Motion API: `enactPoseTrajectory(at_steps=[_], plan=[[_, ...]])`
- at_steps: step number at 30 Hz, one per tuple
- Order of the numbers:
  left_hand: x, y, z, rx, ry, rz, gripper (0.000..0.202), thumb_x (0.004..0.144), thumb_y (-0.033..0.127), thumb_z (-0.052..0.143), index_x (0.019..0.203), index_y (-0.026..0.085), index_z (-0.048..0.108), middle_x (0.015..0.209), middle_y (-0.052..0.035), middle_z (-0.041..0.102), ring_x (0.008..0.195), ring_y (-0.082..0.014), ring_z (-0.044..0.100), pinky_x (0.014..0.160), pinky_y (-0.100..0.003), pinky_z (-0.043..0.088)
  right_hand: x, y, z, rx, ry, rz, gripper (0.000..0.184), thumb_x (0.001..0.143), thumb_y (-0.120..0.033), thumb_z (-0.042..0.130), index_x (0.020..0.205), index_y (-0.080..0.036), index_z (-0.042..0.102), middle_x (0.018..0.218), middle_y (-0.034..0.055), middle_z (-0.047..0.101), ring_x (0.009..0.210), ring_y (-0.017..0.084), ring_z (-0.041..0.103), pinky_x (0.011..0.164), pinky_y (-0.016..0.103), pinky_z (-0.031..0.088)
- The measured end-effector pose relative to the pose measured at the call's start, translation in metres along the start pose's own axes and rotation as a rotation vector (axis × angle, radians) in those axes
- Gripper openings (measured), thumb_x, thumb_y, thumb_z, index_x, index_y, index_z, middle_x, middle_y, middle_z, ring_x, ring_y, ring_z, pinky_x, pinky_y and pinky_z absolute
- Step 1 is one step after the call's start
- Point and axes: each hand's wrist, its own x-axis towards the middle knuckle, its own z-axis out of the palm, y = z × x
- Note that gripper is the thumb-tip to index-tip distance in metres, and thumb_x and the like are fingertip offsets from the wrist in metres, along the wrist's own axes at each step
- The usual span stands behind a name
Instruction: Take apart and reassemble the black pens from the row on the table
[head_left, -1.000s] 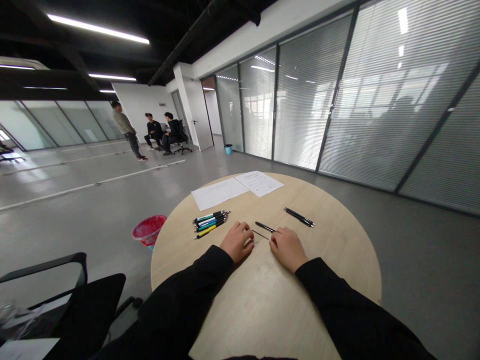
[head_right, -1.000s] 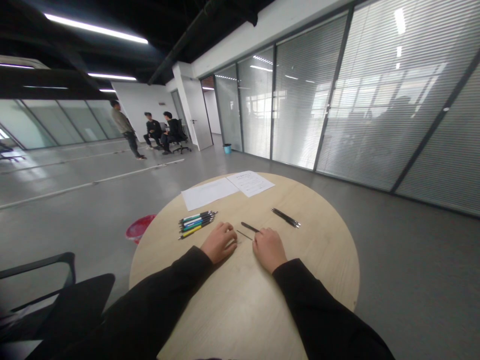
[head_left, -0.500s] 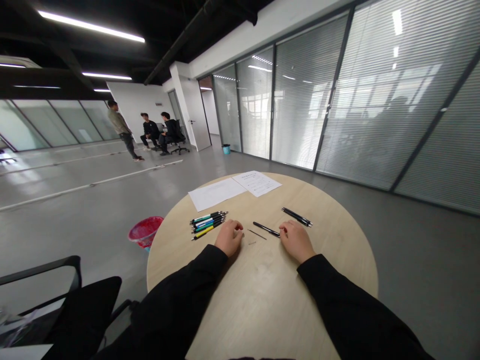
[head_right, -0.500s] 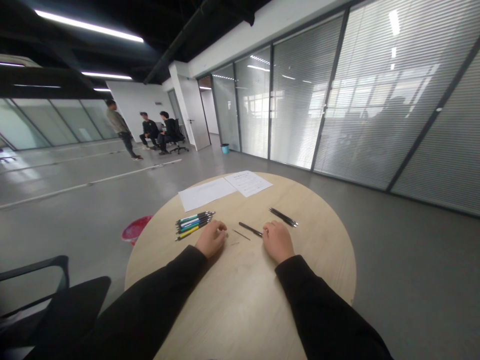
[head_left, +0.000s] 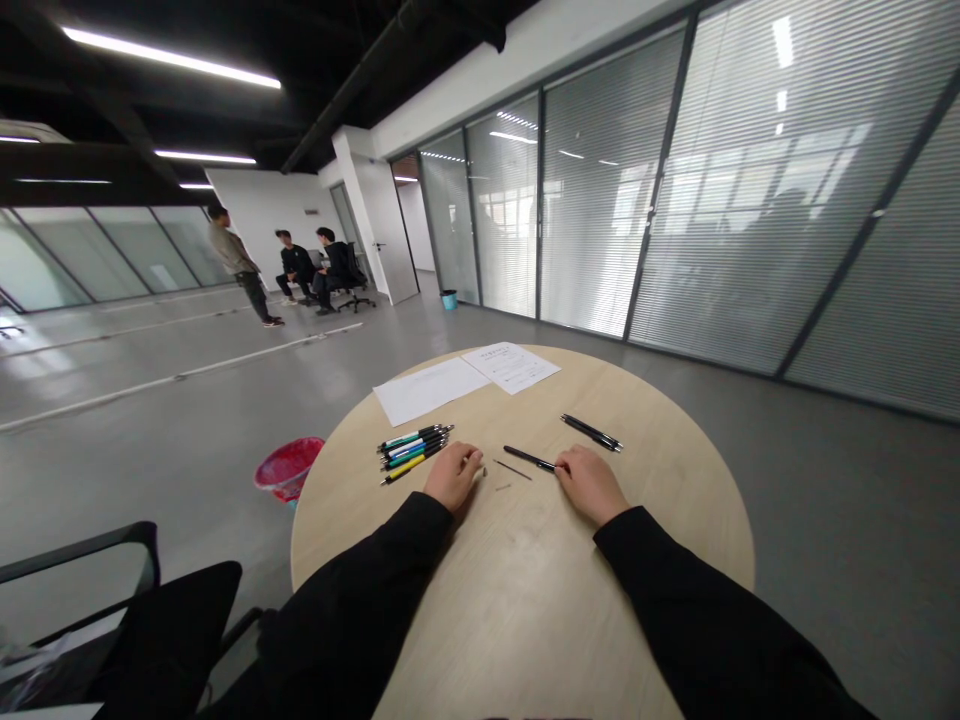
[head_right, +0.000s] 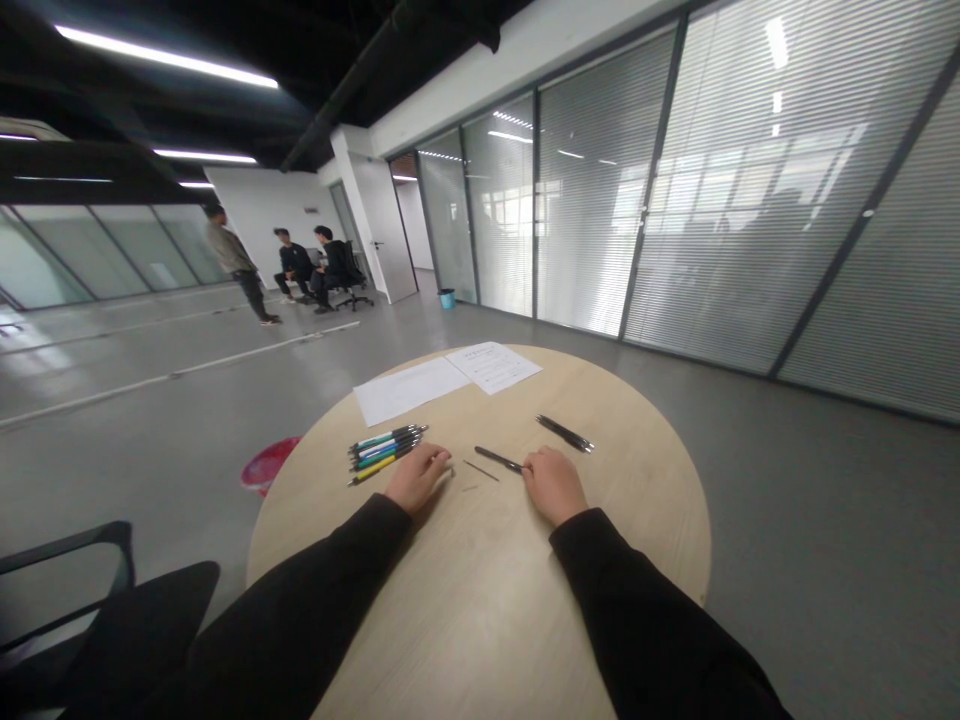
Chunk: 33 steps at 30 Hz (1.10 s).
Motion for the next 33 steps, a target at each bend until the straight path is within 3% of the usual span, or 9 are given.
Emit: enactPoseTrajectory(at_steps=[7,14,21,33], plan=[[0.006,0.008,-0.006,0.062,-0.021,0.094,0.028,0.093,0.029,0.044,0.090,0.017,0.070,0.092,-0.0095,0.069,0.087,-0.0222,0.061,0.084,-0.037,0.047,-0.001,0.001,0.005,0.022,0.079,0.025,0.015,0.089,-0.019,0.056,0.077,-0.018,0.064,0.084,0.0064,0.064,0.086,0.019,0.058,0.078,0.028,0.038],[0.014,0.031,-0.012,0.224,-0.136,0.267,0.017,0.088,0.022,0.054,0.090,0.020,0.071,0.092,-0.0089,0.069,0.088,-0.0234,0.059,0.081,-0.037,0.044,0.004,0.009,0.009,0.145,0.169,0.119,0.014,0.088,-0.019,0.054,0.079,-0.017,0.066,0.084,0.0068,0.066,0.084,0.019,0.060,0.078,0.028,0.040],[0.028,0.048,0.003,0.449,-0.278,0.389,0.018,0.084,0.015,0.056,0.070,0.020,0.067,0.081,-0.0093,0.066,0.081,-0.0231,0.055,0.073,-0.036,0.038,0.010,0.020,0.015,0.295,0.209,0.199,0.018,0.085,-0.025,0.052,0.076,-0.017,0.066,0.078,0.0047,0.067,0.075,0.019,0.060,0.071,0.029,0.041],[0.031,0.056,0.021,0.534,-0.318,0.438,0.022,0.083,0.005,0.052,0.069,0.015,0.066,0.079,-0.0144,0.065,0.082,-0.0266,0.055,0.070,-0.040,0.033,0.011,0.019,0.016,0.384,0.246,0.218,0.021,0.082,-0.028,0.051,0.075,-0.018,0.068,0.077,0.0055,0.069,0.073,0.019,0.061,0.069,0.029,0.043]])
